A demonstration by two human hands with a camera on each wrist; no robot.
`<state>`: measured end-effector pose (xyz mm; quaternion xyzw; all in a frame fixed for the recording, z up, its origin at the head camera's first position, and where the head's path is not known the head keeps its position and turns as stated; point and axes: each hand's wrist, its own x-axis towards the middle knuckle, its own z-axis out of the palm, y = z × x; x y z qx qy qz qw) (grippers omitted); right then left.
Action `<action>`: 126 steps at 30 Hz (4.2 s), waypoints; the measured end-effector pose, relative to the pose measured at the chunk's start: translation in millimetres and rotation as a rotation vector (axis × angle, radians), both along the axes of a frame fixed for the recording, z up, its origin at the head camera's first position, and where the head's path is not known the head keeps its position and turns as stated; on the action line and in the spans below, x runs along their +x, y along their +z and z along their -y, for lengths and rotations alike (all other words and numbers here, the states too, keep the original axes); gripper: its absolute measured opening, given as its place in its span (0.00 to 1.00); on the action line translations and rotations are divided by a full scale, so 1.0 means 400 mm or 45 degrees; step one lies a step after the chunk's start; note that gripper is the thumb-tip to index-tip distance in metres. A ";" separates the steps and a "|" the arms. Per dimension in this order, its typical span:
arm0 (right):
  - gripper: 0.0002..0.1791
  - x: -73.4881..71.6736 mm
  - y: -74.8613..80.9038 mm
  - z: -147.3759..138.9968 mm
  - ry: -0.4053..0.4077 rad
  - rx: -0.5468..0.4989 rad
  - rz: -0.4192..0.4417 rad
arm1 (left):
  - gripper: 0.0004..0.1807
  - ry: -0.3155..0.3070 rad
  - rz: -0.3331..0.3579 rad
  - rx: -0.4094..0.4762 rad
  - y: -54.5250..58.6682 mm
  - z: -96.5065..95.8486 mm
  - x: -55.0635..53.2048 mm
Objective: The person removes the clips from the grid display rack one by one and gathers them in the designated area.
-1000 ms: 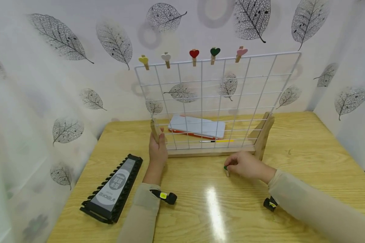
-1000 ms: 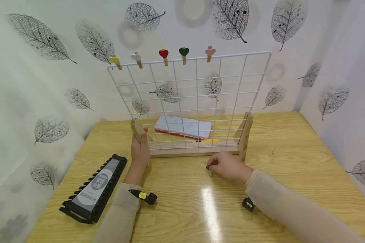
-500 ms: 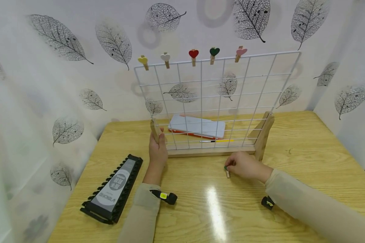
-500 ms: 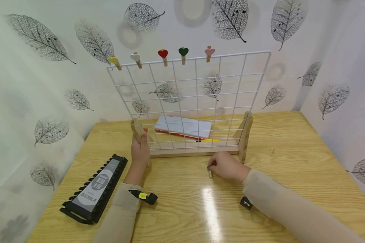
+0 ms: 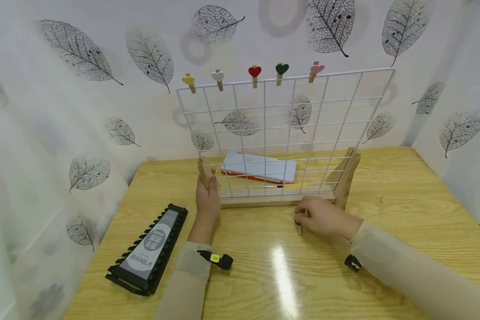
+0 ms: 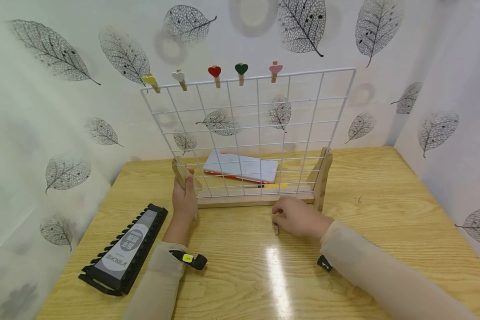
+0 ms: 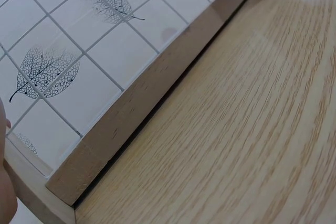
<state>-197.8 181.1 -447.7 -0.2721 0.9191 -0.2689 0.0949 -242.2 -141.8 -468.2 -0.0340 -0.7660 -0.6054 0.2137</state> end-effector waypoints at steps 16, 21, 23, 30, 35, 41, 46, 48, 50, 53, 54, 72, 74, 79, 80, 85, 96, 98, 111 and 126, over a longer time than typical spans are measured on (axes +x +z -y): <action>0.07 -0.032 0.135 -0.033 0.234 -0.463 -0.819 | 0.16 -0.003 -0.019 0.007 0.059 -0.012 0.049; 0.15 -0.047 0.185 -0.024 0.245 -0.597 -1.034 | 0.16 -0.013 -0.015 0.014 0.047 -0.006 0.039; 0.20 -0.050 0.204 -0.019 0.239 -0.630 -1.100 | 0.17 -0.017 -0.005 0.030 0.028 0.000 0.025; 0.24 -0.063 0.313 -0.003 0.156 -0.758 -1.355 | 0.19 -0.023 0.012 0.042 -0.025 0.011 -0.010; 0.23 -0.069 0.416 0.013 -0.010 -0.922 -1.490 | 0.19 -0.040 -0.009 0.016 -0.027 0.013 -0.013; 0.12 -0.081 0.511 0.026 -0.169 -0.950 -1.544 | 0.22 -0.044 -0.011 -0.007 -0.022 0.012 -0.012; 0.14 -0.107 0.573 0.034 -0.205 -0.899 -1.526 | 0.22 -0.035 0.008 -0.010 -0.019 0.012 -0.006; 0.15 -0.118 0.592 0.037 -0.180 -0.872 -1.507 | 0.21 -0.030 0.009 -0.012 -0.019 0.011 -0.006; 0.15 -0.128 0.603 0.037 -0.126 -0.835 -1.486 | 0.21 -0.026 0.009 -0.014 -0.019 0.012 -0.006; 0.12 -0.137 0.605 0.032 -0.043 -0.793 -1.421 | 0.19 -0.027 0.003 -0.006 -0.021 0.011 -0.007; 0.12 -0.139 0.603 0.030 -0.025 -0.774 -1.403 | 0.19 -0.026 0.002 -0.004 -0.022 0.010 -0.008; 0.09 -0.147 0.602 0.020 -0.133 -0.704 -1.286 | 0.18 -0.030 0.023 0.009 0.071 -0.015 0.052; 0.10 -0.145 0.603 0.018 -0.156 -0.693 -1.244 | 0.17 -0.027 0.024 0.013 0.073 -0.017 0.053; 0.09 -0.135 0.605 0.020 -0.323 -0.687 -1.078 | 0.17 -0.022 0.009 0.003 0.074 -0.020 0.053; 0.10 -0.133 0.606 0.021 -0.350 -0.685 -1.047 | 0.17 -0.026 0.003 0.001 0.073 -0.020 0.052; 0.10 -0.126 0.614 0.016 -0.374 -0.659 -0.985 | 0.17 -0.023 -0.026 -0.014 0.066 -0.019 0.048; 0.10 -0.123 0.619 0.023 -0.383 -0.674 -0.953 | 0.16 -0.015 -0.012 -0.001 0.064 -0.018 0.048; 0.10 -0.121 0.619 0.023 -0.384 -0.675 -0.962 | 0.17 -0.028 -0.009 0.000 0.063 -0.017 0.045; 0.09 -0.118 0.622 0.029 -0.377 -0.733 -0.951 | 0.18 -0.045 0.009 0.018 0.064 -0.013 0.039; 0.09 -0.112 0.627 0.030 -0.349 -0.803 -0.901 | 0.17 -0.069 0.004 0.027 0.064 -0.014 0.043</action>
